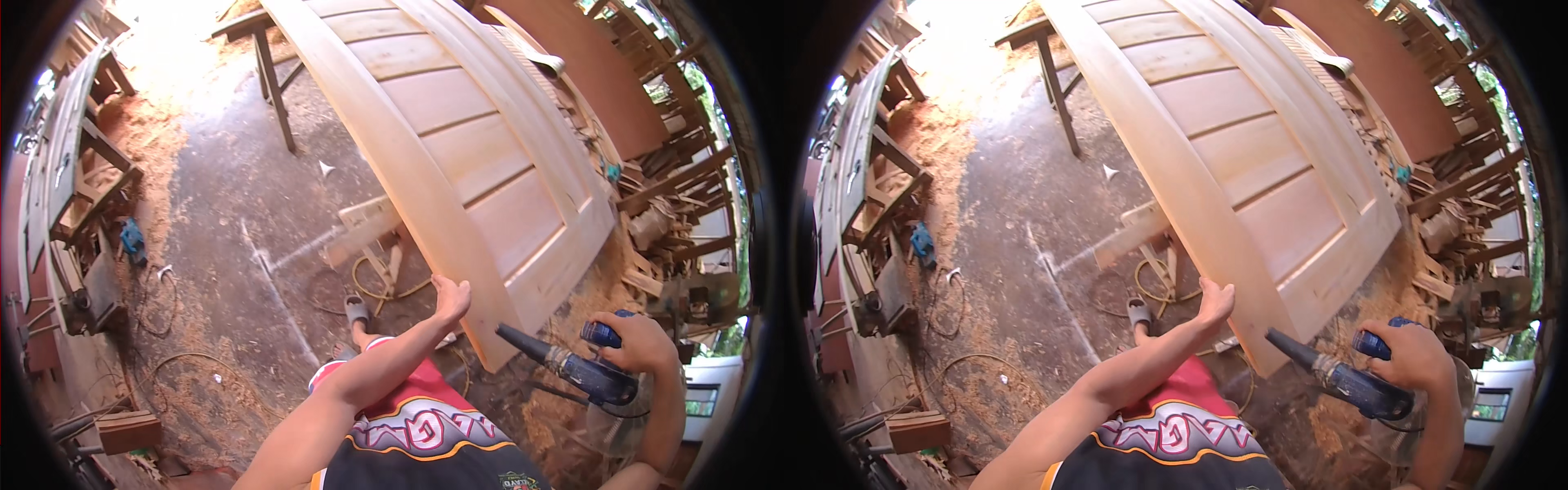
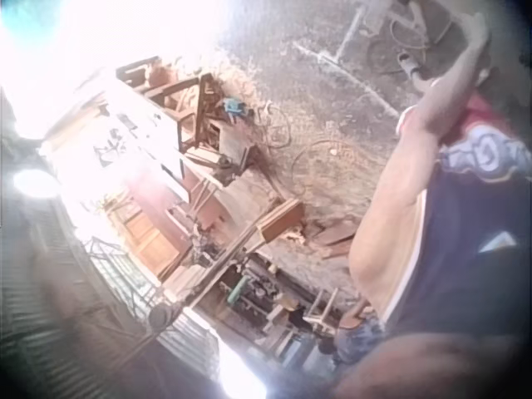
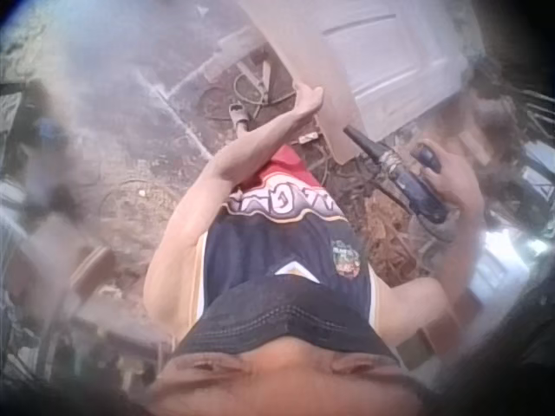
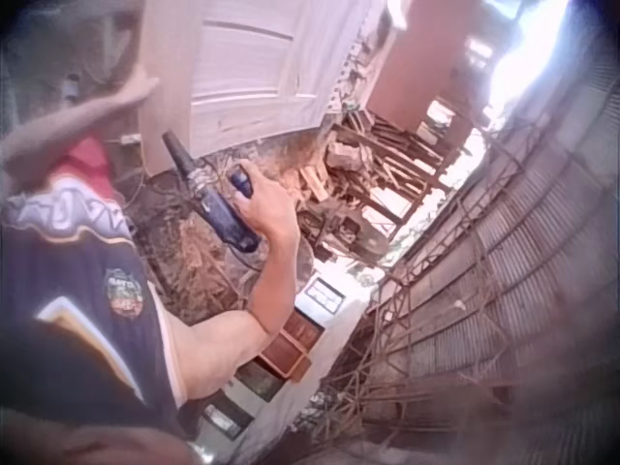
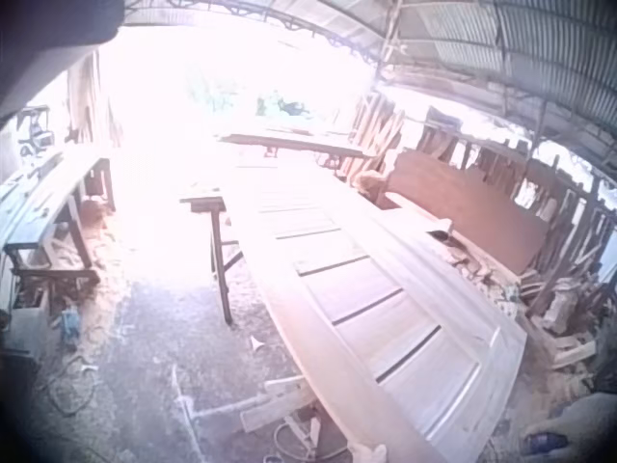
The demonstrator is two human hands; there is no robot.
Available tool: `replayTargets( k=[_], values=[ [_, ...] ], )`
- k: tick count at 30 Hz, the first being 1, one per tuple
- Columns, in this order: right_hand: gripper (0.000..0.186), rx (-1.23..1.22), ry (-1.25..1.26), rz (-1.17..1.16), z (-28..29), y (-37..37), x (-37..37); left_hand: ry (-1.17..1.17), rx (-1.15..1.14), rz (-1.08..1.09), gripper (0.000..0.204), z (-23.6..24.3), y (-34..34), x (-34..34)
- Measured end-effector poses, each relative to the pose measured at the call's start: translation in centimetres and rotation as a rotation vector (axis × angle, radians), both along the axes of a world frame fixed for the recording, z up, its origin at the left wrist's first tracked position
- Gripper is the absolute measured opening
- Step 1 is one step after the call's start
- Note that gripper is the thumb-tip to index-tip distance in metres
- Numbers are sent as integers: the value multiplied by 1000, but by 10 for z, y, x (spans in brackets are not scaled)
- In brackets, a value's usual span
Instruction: The person sands a large wooden panel with a handheld power sander, then uses a leaf blower to remove dust from the surface and grooves. The person later uses a smaller sander to continue smoothing the panel.
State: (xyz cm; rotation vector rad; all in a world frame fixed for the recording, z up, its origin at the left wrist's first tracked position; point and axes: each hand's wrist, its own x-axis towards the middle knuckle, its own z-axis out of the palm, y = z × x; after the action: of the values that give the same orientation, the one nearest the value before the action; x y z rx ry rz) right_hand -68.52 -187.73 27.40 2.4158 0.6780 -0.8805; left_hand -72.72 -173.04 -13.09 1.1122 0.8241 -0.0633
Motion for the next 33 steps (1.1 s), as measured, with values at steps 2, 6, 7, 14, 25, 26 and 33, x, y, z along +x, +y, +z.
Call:
replayTargets(
  k=[2,6,7,14,25,26,33],
  values=[
    [52,134,-31,29,-13,32,7,31,27,23,85,5,39,12],
    [53,359,-83,116,-45,94,31,-197,115,238,75,-2,126,40],
    [53,394,-74,125,-53,111,39,-184,-27,201,76,15,158,45],
    [53,603,-93,99,-100,243,79,-86,-224,238,79,-7,347,134],
    [54,812,-202,-75,-129,493,95,-159,-397,60,20,-118,616,-76],
    [53,814,-177,-86,-127,512,98,-40,-405,82,22,-130,644,-111],
    [52,840,-260,-111,-132,642,133,179,-328,322,26,-137,782,-158]
  ],
)
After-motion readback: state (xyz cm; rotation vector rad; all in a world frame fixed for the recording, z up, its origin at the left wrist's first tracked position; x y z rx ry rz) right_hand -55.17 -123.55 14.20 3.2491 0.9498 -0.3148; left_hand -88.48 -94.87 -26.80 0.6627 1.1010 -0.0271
